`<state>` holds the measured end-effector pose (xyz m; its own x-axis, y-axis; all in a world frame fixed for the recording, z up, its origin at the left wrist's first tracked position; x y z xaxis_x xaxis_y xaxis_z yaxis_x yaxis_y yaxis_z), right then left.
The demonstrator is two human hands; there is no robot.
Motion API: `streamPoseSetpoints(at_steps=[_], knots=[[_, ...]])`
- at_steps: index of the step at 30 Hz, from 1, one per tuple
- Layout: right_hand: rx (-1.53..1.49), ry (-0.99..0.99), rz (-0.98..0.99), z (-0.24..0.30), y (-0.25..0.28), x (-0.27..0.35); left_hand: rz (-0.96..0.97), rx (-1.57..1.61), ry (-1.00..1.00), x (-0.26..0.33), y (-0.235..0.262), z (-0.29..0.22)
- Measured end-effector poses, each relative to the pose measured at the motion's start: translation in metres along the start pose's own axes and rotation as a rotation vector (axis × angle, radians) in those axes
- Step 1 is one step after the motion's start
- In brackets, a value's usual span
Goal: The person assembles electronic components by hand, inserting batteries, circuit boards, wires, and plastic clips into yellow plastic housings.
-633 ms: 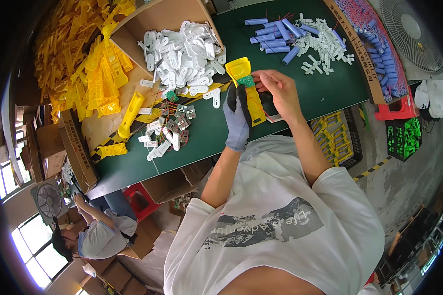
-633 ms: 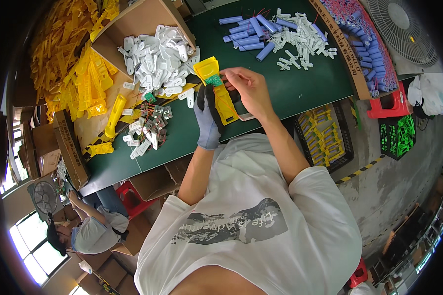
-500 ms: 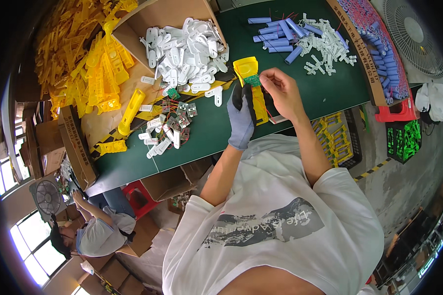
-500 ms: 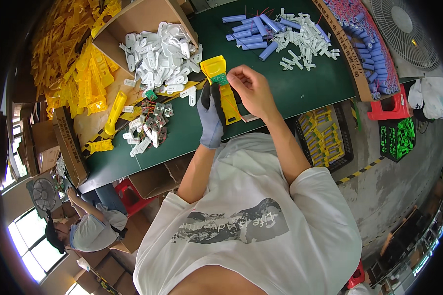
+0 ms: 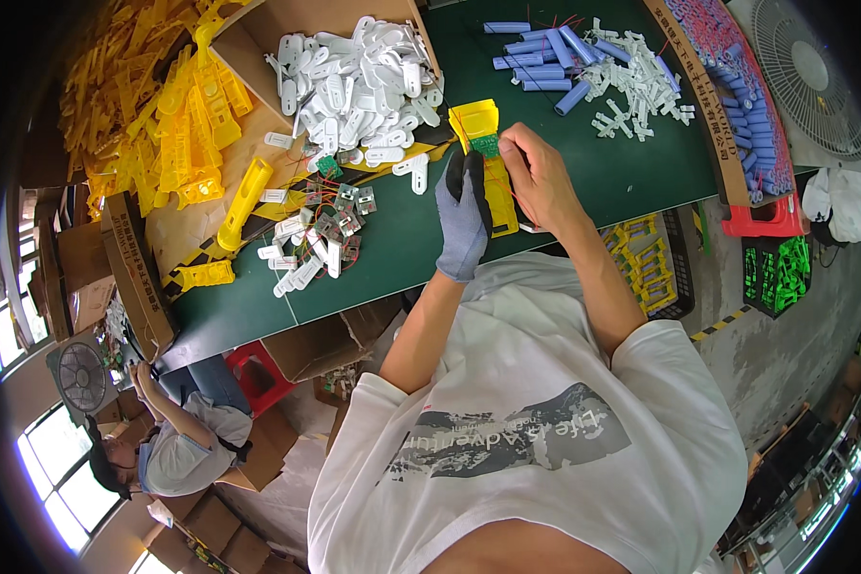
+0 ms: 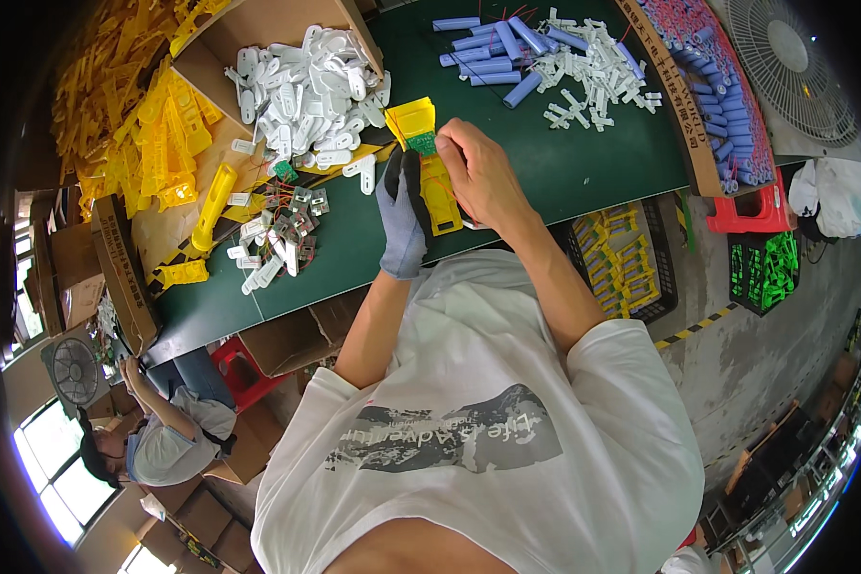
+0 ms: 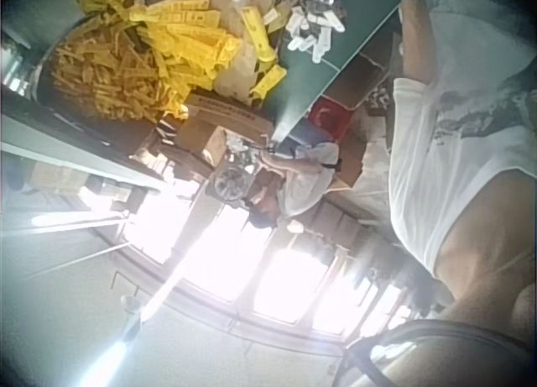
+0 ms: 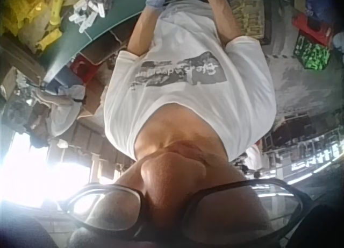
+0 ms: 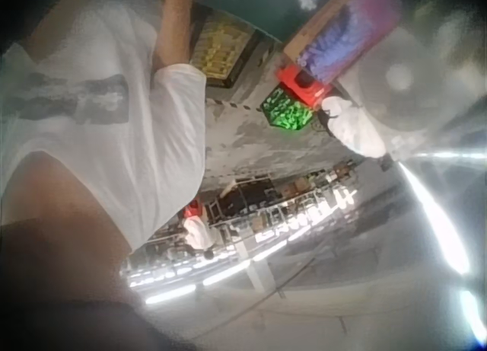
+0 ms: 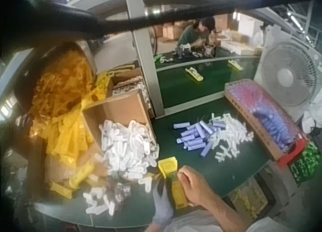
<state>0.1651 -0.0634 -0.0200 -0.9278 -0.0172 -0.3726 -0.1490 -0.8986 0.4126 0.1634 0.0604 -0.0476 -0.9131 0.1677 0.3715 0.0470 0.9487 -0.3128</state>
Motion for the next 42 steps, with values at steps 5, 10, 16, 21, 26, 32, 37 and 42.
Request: streamPoseSetpoints(at_steps=[5, 10, 16, 21, 26, 32, 37, 42], knots=[[-0.029, 0.036, -0.010, -0.003, -0.004, -0.001, -0.054, -0.039, -0.039, 0.000, 0.002, 0.005], [-0.055, 0.032, 0.015, 0.000, -0.007, -0.005, -0.044, 0.075, -0.112, 0.002, 0.002, 0.004], [-0.041, 0.020, 0.036, 0.002, -0.001, -0.003, 0.002, -0.052, -0.069, -0.003, 0.004, 0.005], [-0.190, -0.005, 0.070, -0.007, 0.020, -0.001, 0.065, 0.115, 0.050, -0.003, 0.003, 0.008], [-0.006, -0.096, 0.226, 0.029, 0.051, 0.024, 0.151, 0.316, 0.008, -0.013, 0.004, 0.006], [0.043, -0.129, 0.202, 0.014, 0.040, 0.054, 0.140, 0.236, 0.004, -0.009, -0.001, -0.006], [-0.355, -0.167, 0.216, 0.024, 0.034, 0.050, 0.165, 0.252, 0.025, -0.008, -0.001, -0.007], [-0.284, -0.045, 0.332, 0.027, 0.020, 0.042, 0.239, 0.361, 0.083, -0.014, 0.005, 0.001]])
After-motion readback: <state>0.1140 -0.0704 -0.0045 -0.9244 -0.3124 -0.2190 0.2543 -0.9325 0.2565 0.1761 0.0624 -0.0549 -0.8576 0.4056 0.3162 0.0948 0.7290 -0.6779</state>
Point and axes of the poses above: each hand's wrist, its own x-axis away from the middle knuckle, its own y-axis out of the back of the hand, z = x × y, the point moved 4 cm from there along -x, towards the middle knuckle, and after that the axes turned 13 degrees about y, right-handed, at the moved point
